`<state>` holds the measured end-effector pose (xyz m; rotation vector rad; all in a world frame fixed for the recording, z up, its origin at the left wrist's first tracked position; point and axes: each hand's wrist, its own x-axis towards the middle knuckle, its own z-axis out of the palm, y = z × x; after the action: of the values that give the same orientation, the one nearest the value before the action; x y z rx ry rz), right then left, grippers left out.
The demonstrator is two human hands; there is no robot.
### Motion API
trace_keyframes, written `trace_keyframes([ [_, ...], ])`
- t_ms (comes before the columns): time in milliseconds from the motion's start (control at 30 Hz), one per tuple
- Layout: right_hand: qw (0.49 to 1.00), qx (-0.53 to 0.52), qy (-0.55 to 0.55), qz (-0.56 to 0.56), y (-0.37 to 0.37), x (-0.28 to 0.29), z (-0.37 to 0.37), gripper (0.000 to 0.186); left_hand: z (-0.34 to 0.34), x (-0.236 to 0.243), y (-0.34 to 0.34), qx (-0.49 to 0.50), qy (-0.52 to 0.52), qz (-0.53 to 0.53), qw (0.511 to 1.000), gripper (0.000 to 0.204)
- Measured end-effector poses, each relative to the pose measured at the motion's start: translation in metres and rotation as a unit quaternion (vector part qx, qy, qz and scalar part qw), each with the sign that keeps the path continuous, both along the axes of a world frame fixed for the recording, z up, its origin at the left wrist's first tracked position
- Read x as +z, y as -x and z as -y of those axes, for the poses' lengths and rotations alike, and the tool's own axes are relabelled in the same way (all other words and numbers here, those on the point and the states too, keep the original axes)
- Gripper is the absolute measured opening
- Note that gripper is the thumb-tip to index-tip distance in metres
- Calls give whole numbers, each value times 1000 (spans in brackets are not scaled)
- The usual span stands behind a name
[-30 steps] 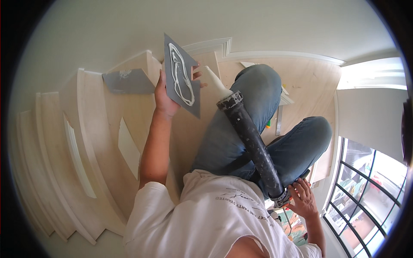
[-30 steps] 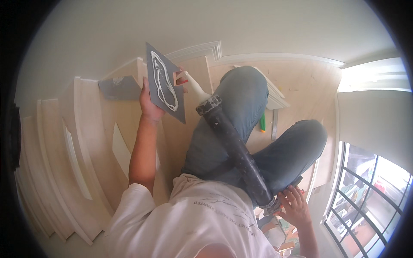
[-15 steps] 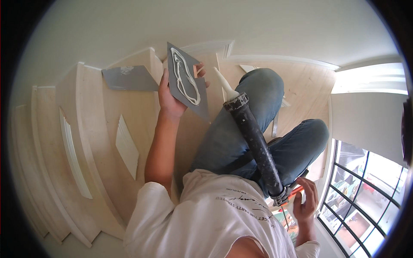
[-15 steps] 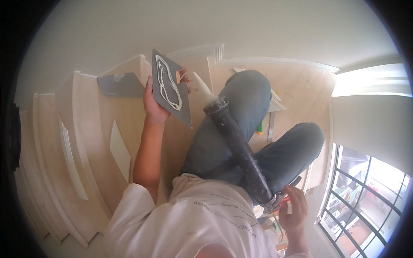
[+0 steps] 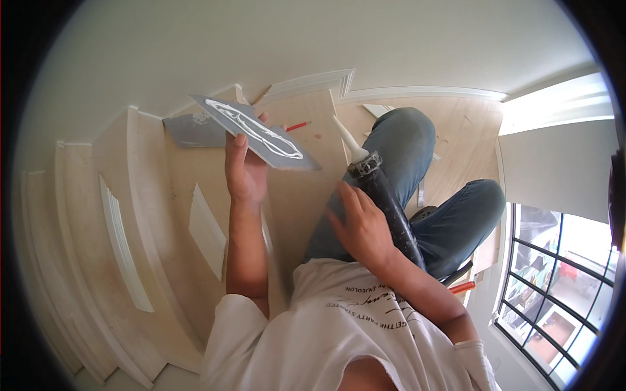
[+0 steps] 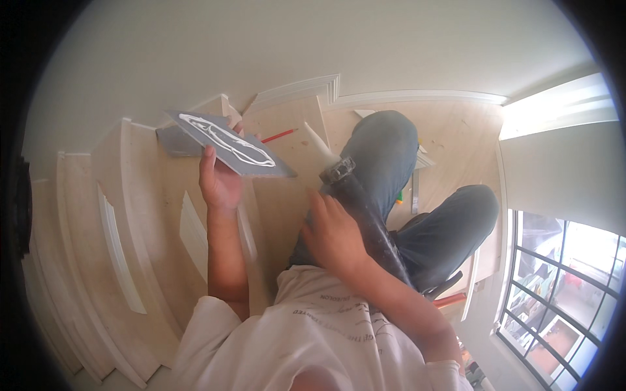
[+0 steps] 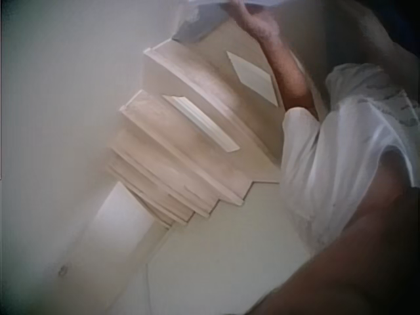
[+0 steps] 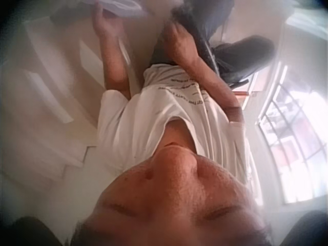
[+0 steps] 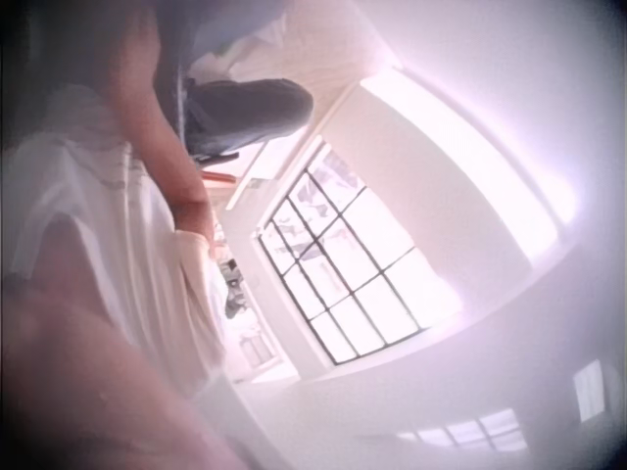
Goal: Apply adhesive to decorative molding pieces and install them along the edges of wooden stairs.
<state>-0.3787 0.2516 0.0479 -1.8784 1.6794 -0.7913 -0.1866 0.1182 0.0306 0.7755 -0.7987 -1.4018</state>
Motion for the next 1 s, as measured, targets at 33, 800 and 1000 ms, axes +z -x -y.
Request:
trace_keyframes([
  [33, 1000, -2, 1, -1, -7, -11, 6, 51, 1, 0, 0, -2, 1, -1, 1000, 72],
  [800, 956, -238, -48, 164, -67, -86, 128, 26, 26, -27, -4, 112, 59, 237, 963, 83],
  [1000, 976, -184, 62, 104, -64, -72, 128, 23, 44, -69, 21, 215, 115, 425, 872, 83],
])
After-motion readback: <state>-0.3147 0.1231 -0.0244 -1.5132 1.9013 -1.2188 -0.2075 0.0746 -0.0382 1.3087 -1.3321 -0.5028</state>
